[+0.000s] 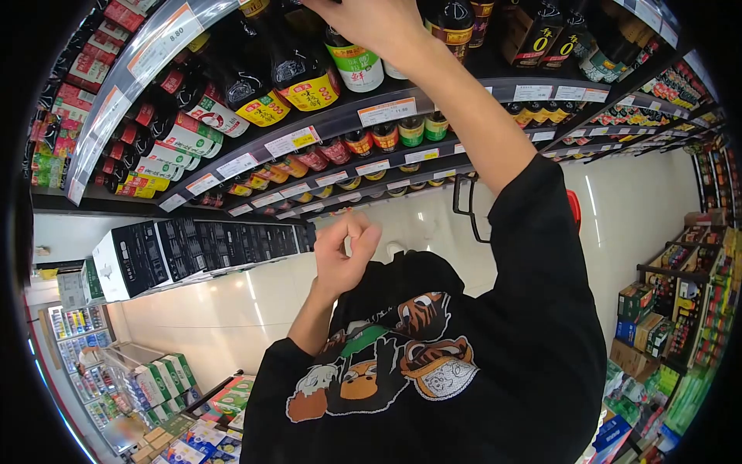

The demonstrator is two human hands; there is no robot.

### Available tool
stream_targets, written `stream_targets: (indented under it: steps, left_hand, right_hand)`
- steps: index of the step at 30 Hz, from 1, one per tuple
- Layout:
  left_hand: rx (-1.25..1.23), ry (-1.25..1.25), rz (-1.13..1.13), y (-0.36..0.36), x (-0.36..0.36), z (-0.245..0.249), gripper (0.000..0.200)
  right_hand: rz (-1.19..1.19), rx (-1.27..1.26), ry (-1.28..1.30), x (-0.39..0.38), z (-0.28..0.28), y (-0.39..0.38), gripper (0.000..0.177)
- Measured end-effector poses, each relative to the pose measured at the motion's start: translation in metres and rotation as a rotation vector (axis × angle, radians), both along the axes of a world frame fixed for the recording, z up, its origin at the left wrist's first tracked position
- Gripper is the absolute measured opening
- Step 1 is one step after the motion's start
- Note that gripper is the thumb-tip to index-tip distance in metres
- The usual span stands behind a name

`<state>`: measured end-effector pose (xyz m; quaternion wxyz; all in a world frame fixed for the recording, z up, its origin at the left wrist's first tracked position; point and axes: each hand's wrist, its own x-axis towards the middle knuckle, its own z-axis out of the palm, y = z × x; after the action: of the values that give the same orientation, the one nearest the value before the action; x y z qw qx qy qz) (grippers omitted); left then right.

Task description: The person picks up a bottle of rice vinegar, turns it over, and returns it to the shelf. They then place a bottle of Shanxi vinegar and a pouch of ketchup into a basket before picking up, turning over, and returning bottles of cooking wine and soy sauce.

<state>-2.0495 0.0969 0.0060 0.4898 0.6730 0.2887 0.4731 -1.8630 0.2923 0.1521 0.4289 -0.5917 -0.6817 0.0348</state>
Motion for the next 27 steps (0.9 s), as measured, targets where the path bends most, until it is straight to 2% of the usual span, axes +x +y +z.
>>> stream_targets:
  steps: [1,7,11,14,16,23,27]
  left_hand:
    - [0.037,0.004,0.001,0.003,0.001,0.000,0.037]
    - [-0.010,-0.053,-0.012,0.012,0.003,-0.005,0.037]
    - [-0.029,-0.030,-0.029,0.016,0.003,-0.005,0.037]
    - [-0.019,-0.024,-0.065,0.019,0.003,-0.002,0.037]
    - [0.005,-0.042,-0.062,0.020,0.005,-0.004,0.037]
    - [0.013,-0.021,-0.044,0.019,0.005,-0.007,0.037]
    - [-0.095,-0.038,-0.055,0.016,0.002,-0.013,0.038]
  right_hand:
    - [-0.005,0.077,-0.090,0.001,-0.002,0.005,0.058]
    - [0.062,0.158,-0.053,0.007,-0.010,0.018,0.052]
    - [0.076,0.174,-0.027,0.007,-0.008,0.013,0.048]
    - [0.122,0.083,0.029,0.008,-0.005,0.008,0.045]
    - [0.107,0.263,-0.040,0.010,-0.011,0.010,0.044]
    - [0.067,0.164,-0.004,0.010,-0.005,-0.007,0.043]
    - [0.116,0.153,0.156,0.009,-0.005,-0.022,0.037]
